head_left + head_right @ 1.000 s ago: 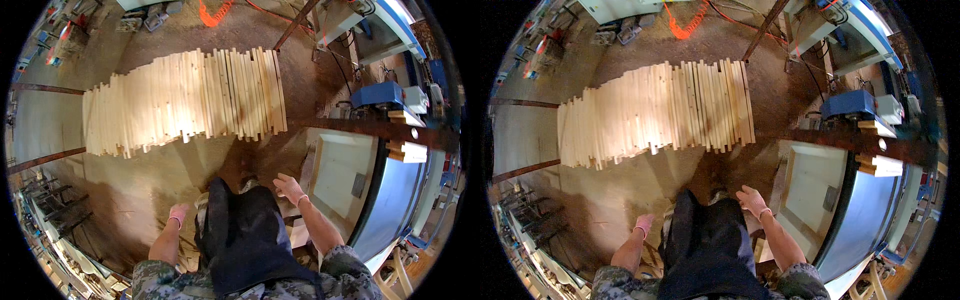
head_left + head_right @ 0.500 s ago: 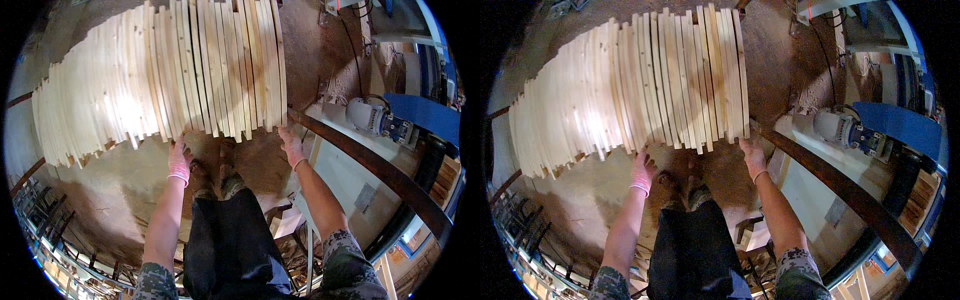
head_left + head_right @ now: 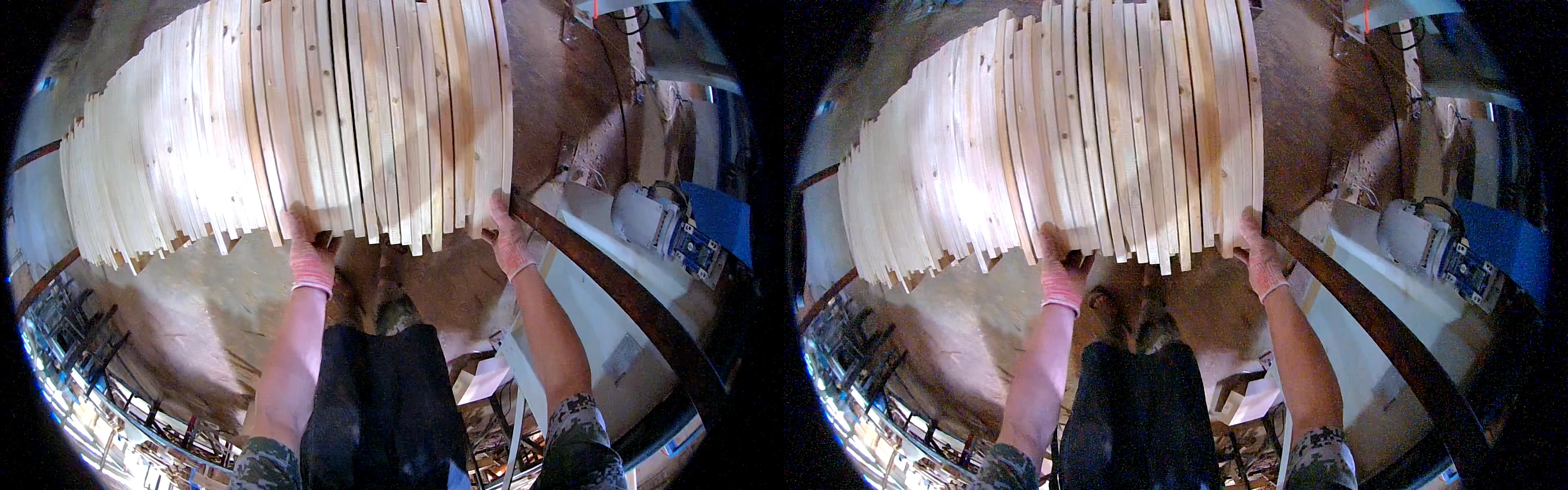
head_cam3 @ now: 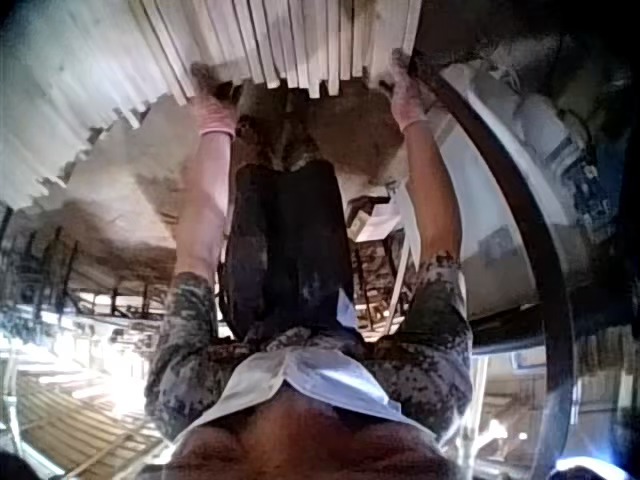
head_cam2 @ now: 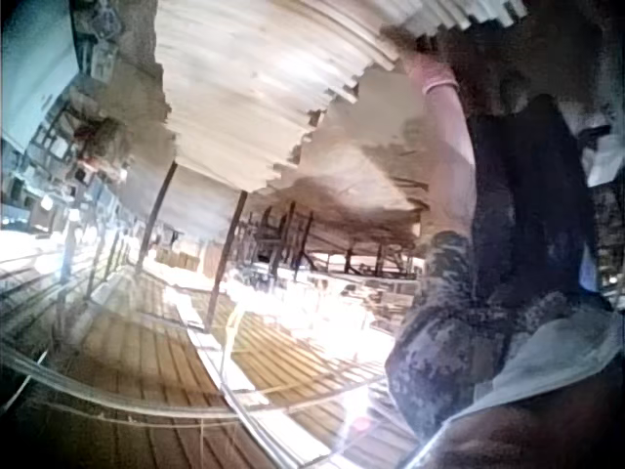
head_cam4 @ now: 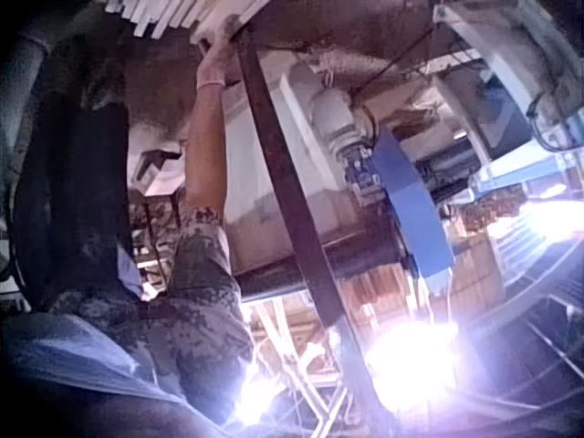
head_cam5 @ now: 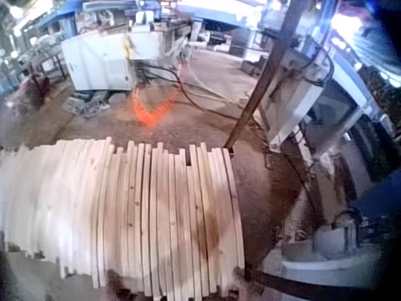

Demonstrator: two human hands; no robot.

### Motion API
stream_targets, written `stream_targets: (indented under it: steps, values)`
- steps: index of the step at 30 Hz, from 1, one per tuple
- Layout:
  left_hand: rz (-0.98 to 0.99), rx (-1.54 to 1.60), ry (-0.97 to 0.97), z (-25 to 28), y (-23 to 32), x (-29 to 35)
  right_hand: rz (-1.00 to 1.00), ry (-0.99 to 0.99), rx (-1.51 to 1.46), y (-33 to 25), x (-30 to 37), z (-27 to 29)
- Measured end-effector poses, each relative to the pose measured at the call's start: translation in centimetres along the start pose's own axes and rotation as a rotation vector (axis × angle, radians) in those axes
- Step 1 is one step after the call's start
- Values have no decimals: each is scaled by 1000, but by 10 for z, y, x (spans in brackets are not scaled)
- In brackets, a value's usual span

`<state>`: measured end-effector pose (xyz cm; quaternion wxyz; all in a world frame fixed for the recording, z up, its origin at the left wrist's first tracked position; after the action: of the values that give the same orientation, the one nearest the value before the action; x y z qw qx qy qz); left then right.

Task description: The person picks up stacks of wooden planks from a metal table and moves them to a conveyor belt. They repeatedly gather planks, align them, and place them onto the moving belt, then return to the table to repeat the process.

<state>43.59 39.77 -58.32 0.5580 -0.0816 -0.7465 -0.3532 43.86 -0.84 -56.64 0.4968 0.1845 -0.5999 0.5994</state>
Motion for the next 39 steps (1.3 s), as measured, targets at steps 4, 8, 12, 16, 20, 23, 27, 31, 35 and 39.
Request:
stream_targets:
  steps: [4, 8, 12, 16, 20, 23, 27, 31, 35, 39]
  values:
    - [-8, -73, 45, 4, -7, 0, -38, 6, 139, 5, 0, -7]
    - [66, -136, -160, 20, 8, -5, 42, -10, 149, 4, -4, -5]
    - [145, -110, -286, 23, 23, -10, 162, 19, 348, 3, -10, -2]
    - [207, -51, -229, 16, 17, -12, 264, 227, 490, 6, -12, -4]
    - [64, -206, -188, 9, 17, -13, 269, 201, 402, 8, 0, -11]
    - [-2, -259, -137, 12, 20, -11, 313, 191, 468, 1, 17, -9]
    - [-46, -313, -119, 27, 19, -2, 385, 183, 485, -2, 43, -11]
    - [-23, -249, -196, 48, 15, -1, 356, 143, 542, 18, 64, -12]
    - [97, -311, -224, 57, 25, -9, 260, -23, 534, 28, 56, -13]
    - [117, -292, -182, 43, 39, -8, 238, 79, 630, 14, 37, -12]
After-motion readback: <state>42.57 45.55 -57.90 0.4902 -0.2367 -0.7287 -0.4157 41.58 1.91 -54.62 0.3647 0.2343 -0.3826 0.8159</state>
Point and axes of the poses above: each hand's wrist, its own x-axis away from the middle knuckle, its own z-axis out of the back of the hand, y = z × x, the point moved 4 cm from there along -x, towards the middle knuckle, and after that the axes turned 1 degree about y, right-handed, at the moved point
